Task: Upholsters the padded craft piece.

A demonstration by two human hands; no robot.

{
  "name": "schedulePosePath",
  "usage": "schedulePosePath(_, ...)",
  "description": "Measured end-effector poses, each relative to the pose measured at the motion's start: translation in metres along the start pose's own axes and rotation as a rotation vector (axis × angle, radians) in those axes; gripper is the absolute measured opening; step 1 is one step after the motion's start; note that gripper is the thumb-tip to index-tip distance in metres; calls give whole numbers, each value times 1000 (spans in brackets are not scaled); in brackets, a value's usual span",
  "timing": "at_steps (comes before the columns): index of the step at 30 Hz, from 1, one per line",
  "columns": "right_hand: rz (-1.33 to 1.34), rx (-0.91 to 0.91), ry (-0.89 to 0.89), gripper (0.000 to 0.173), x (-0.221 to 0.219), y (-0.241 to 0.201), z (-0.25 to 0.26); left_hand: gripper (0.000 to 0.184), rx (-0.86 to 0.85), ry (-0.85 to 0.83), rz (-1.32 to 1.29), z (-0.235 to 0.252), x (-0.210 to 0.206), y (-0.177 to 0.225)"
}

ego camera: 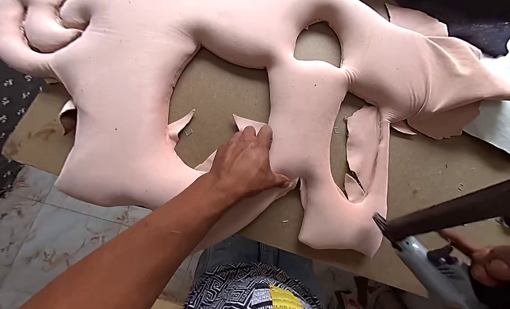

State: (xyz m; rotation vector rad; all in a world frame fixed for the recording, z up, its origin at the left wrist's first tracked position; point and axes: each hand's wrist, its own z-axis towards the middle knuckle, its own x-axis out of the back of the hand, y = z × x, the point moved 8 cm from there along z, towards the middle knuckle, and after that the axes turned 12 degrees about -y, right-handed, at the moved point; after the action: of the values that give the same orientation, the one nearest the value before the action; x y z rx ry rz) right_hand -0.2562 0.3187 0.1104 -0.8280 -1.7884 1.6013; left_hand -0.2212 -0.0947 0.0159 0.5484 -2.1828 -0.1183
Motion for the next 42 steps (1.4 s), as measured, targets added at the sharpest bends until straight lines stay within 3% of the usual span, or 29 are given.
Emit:
schedulePosePath(5, 112, 95, -192, 26, -95, -3, 59, 98, 38, -57, -33, 0, 2, 2)
schedulePosePath(11, -262, 221, -122, 17, -155, -13, 95, 105, 44, -51, -46, -3, 6, 7)
schedulePosePath(22, -349, 216, -144, 22, -185, -13, 116, 113, 19, -12, -25, -6, 7, 10)
schedulePosePath(32, -326, 228, -71, 21, -185, -8, 110, 113, 29, -21, 15, -6, 10, 14)
schedulePosePath(37, -312, 252, -51, 22, -186, -7, 105, 123, 55, -17, 4, -8, 11, 14)
schedulePosePath(39, -318, 273, -60, 20, -187, -8, 104, 116, 50, -7, -22, -9, 13, 14)
schedulePosePath(42, -339, 304, -44, 19, -190, -9, 101, 88, 29, 9, -28, -10, 15, 14)
